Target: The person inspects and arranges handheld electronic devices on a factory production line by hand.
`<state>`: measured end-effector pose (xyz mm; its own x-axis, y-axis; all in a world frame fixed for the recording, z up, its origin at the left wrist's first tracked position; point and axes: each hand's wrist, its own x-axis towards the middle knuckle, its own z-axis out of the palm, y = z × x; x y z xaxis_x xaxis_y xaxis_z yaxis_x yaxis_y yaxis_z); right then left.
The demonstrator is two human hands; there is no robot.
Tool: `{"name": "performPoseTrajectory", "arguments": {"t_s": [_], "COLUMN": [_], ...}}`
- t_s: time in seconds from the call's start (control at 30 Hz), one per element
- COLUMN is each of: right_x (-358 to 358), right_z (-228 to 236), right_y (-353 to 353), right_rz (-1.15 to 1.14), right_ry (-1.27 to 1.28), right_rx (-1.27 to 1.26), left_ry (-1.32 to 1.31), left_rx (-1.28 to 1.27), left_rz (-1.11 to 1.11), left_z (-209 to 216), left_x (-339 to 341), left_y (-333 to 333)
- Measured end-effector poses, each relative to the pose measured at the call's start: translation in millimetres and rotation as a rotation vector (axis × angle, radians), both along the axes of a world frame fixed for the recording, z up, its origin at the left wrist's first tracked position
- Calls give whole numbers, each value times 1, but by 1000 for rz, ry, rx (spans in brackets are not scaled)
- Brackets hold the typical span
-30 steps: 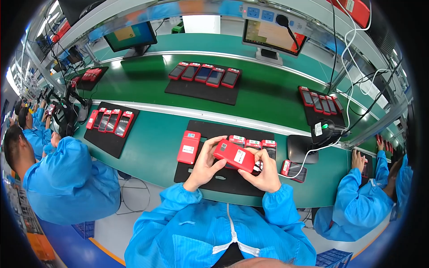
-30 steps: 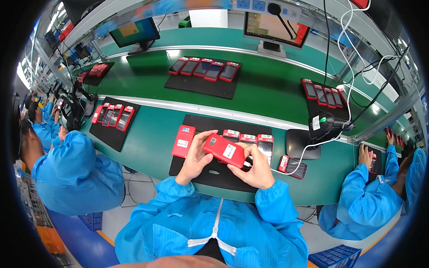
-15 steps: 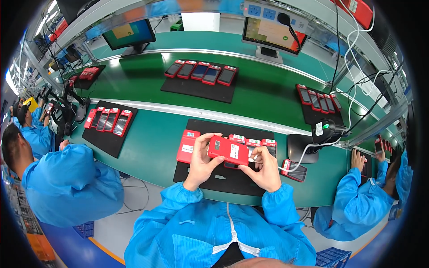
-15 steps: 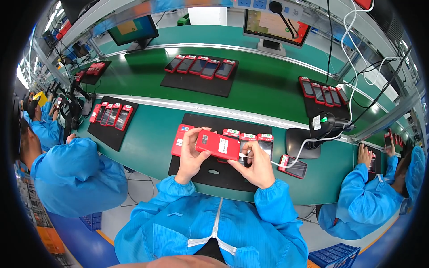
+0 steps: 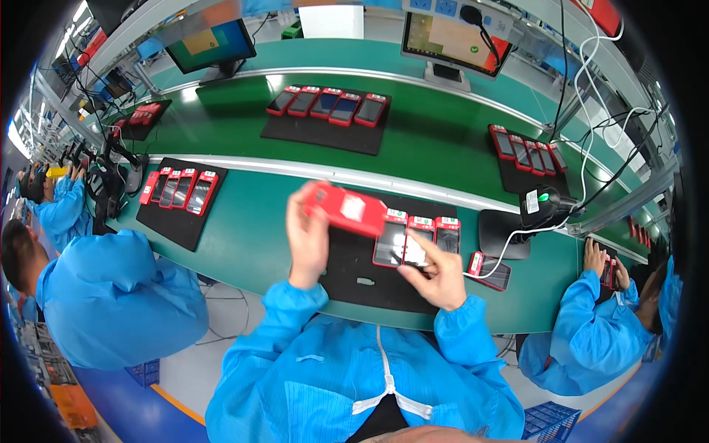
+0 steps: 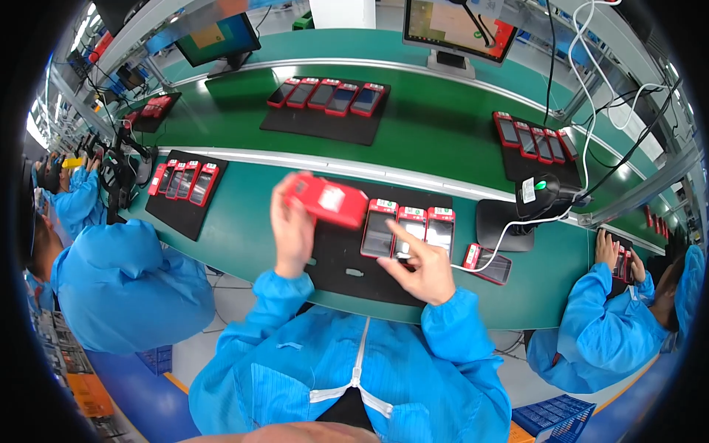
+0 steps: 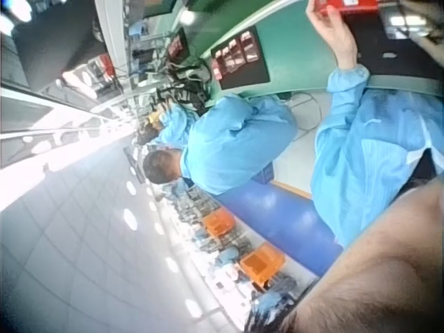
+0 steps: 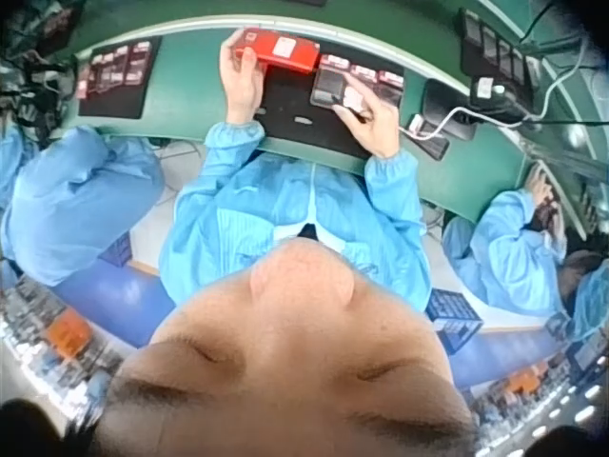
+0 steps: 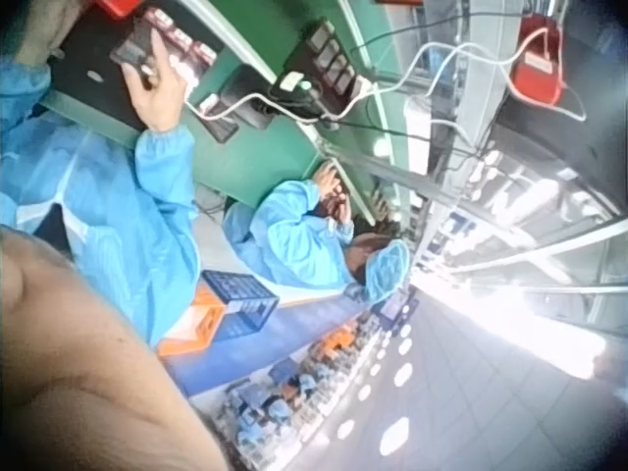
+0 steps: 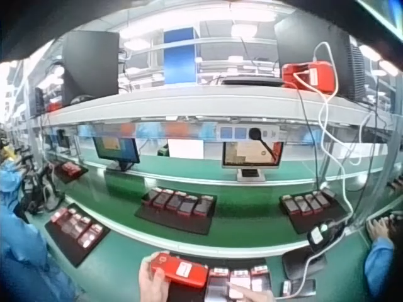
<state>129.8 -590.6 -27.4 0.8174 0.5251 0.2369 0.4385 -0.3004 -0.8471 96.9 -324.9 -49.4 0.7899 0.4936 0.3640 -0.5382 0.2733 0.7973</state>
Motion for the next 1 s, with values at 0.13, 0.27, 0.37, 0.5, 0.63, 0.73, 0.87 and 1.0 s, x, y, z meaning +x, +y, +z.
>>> {"name": "performPoseTrajectory", "arguments": {"t_s": [0.13, 0.27, 0.37, 0.5, 0.63, 0.73, 0.87, 1.0], "right_x": [5, 13, 12, 12, 13, 15, 15, 13], "right_z": [1, 2, 3, -1, -8, -9, -4, -4], "right_y": [-21, -26, -23, -27, -33, -27, -24, -20], "right_rz": [-217, -280, -271, -272, -300, -247, -212, -168], "right_ry": [91, -7, -11, -19, 124, 52, 72, 105], "right_rx": [34, 61, 57, 7, 56, -10, -43, 12], "left_ry": [202, 460, 576, 360, 131, -30, 116, 99], "left_rx": [29, 561, 535, 1178, 1360, 1424, 1511, 1470], "left_rz": [-216, -583, -590, -319, -420, -481, -661, -640], "left_z": [8, 0, -3, 0, -2, -1, 4, 8], "left_x": [9, 21, 33, 41, 46, 52, 53, 53], "left_y": [50, 53, 42, 32, 18, 10, 0, 2]}}
